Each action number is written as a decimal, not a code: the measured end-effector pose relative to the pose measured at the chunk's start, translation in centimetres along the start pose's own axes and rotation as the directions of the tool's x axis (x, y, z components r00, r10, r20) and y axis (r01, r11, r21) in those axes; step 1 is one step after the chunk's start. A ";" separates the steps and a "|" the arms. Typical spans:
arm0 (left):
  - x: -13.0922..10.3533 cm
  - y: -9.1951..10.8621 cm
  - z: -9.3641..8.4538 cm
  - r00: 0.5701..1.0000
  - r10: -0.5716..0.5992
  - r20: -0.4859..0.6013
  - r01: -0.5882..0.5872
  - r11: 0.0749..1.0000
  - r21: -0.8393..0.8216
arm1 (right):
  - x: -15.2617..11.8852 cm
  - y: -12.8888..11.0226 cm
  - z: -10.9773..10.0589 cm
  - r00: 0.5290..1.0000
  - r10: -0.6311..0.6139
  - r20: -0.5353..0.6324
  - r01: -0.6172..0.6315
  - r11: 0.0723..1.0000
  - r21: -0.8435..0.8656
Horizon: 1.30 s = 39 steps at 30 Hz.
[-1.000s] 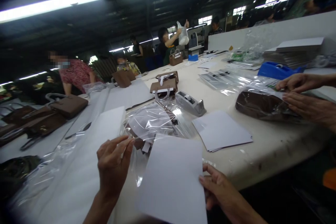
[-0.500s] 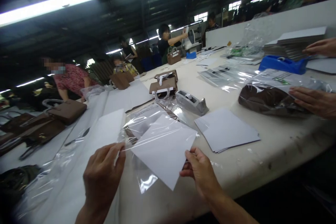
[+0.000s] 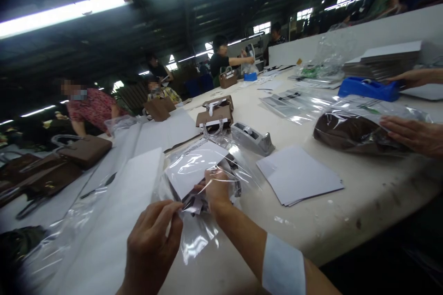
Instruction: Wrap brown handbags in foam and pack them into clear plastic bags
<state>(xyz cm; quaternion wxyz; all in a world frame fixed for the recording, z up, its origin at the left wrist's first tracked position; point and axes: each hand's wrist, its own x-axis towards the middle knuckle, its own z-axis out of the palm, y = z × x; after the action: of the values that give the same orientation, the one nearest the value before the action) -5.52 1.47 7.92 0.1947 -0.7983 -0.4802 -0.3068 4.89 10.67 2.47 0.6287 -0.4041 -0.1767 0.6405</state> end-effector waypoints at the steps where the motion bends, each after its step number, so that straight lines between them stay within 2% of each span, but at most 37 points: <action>1: 0.1 -0.1 0.2 1.000 0.001 0.012 -0.001 0.999 0.039 | 0.5 0.2 0.5 1.000 -0.005 0.006 0.005 1.000 -0.005; 4: 0.8 -0.8 1.8 0.995 -0.009 0.104 -0.011 0.983 0.185 | 0.9 0.4 1.2 1.000 0.011 0.013 -0.010 0.999 -0.042; 7: 1.4 -1.9 4.4 0.968 -0.066 0.241 -0.004 0.960 0.279 | -0.2 -0.3 0.4 0.998 0.045 0.038 -0.041 0.994 -0.097; 9: 1.6 -2.7 6.0 0.951 -0.095 0.295 0.001 0.952 0.305 | -1.7 -1.4 -1.5 0.990 0.093 0.104 -0.076 0.984 -0.159; 11: 1.6 -3.3 6.9 0.944 -0.097 0.315 -0.008 0.949 0.316 | -3.2 -3.2 -4.9 0.962 0.124 0.244 -0.034 0.939 -0.343; 12: 1.6 -3.4 7.0 0.947 -0.085 0.310 -0.019 0.948 0.317 | -3.8 -4.4 -7.1 0.936 0.120 0.332 0.061 0.872 -0.486; 13: 1.7 -3.3 6.8 0.955 -0.067 0.288 -0.029 0.948 0.316 | -4.0 -5.7 -9.6 0.917 0.069 0.392 0.207 0.757 -0.619; 14: 1.7 -3.1 6.4 0.968 -0.043 0.247 -0.037 0.950 0.311 | -3.9 -7.1 -12.2 0.909 -0.029 0.417 0.350 0.597 -0.722; 15: 1.7 -2.6 5.9 0.985 -0.008 0.174 -0.045 0.954 0.296 | -3.3 -8.7 -14.9 0.881 -0.135 0.453 0.467 0.394 -0.791; 16: 1.6 -1.8 5.3 0.996 0.038 0.077 -0.058 0.963 0.265 | -2.3 -10.3 -17.5 0.843 -0.164 0.512 0.536 0.183 -0.824; 17: 1.5 -0.7 4.8 0.995 0.097 -0.028 -0.089 0.974 0.209 | -0.9 -11.8 -19.9 0.817 -0.128 0.562 0.569 0.019 -0.822; 18: 1.2 0.6 4.4 0.982 0.151 -0.112 -0.137 0.982 0.127 | 0.6 -13.2 -22.0 0.817 -0.053 0.574 0.567 -0.112 -0.816; 19: 0.9 2.1 4.3 0.966 0.201 -0.165 -0.200 0.979 0.023 | 2.1 -14.4 -23.8 0.839 0.022 0.543 0.534 -0.219 -0.817; 20: 0.4 3.8 4.5 0.952 0.249 -0.178 -0.268 0.959 -0.095 | 3.5 -15.4 -25.3 0.860 0.100 0.500 0.506 -0.295 -0.811; 22: -0.7 7.0 6.1 0.946 0.302 -0.116 -0.323 0.895 -0.308 | 5.8 -16.7 -27.3 0.886 0.243 0.395 0.461 -0.387 -0.798; 24: -1.6 9.8 8.9 0.964 0.264 -0.031 -0.253 0.873 -0.418 | 7.0 -17.3 -28.4 0.879 0.348 0.327 0.458 -0.418 -0.785; 26: -1.9 11.8 12.3 0.971 0.213 0.106 -0.138 0.867 -0.478 | 7.4 -17.5 -29.0 0.856 0.401 0.325 0.487 -0.418 -0.767; 29: -1.2 13.5 16.8 0.931 0.156 0.330 0.042 0.852 -0.522 | 7.3 -17.7 -29.4 0.800 0.412 0.436 0.590 -0.406 -0.698; 32: -0.4 14.4 19.7 0.897 0.100 0.430 0.152 0.844 -0.514 | 7.2 -18.4 -29.4 0.730 0.416 0.541 0.681 -0.385 -0.623; 34: -0.1 14.9 20.5 0.908 0.060 0.415 0.194 0.818 -0.542 | 7.0 -19.2 -28.9 0.715 0.385 0.584 0.699 -0.387 -0.601; 36: 0.2 15.4 20.1 0.928 -0.009 0.371 0.259 0.732 -0.631 | 6.2 -20.3 -28.0 0.717 0.280 0.638 0.689 -0.427 -0.586; 37: 0.3 15.6 19.5 0.931 -0.066 0.359 0.311 0.655 -0.689 | 5.4 -20.8 -27.5 0.710 0.205 0.674 0.679 -0.455 -0.577; 38: 0.6 15.8 18.6 0.918 -0.137 0.373 0.385 0.545 -0.745 | 4.4 -21.2 -26.8 0.680 0.128 0.722 0.677 -0.487 -0.552; 39: 0.8 15.9 17.4 0.879 -0.210 0.428 0.477 0.394 -0.786 | 3.1 -21.6 -26.2 0.625 0.069 0.777 0.688 -0.519 -0.507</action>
<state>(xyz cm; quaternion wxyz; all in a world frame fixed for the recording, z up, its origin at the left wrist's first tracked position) 14.14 5.20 -4.63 -0.3727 -0.6977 -0.4315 -0.4338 38.94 9.41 1.40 0.1381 -0.4552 -0.8796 0.0034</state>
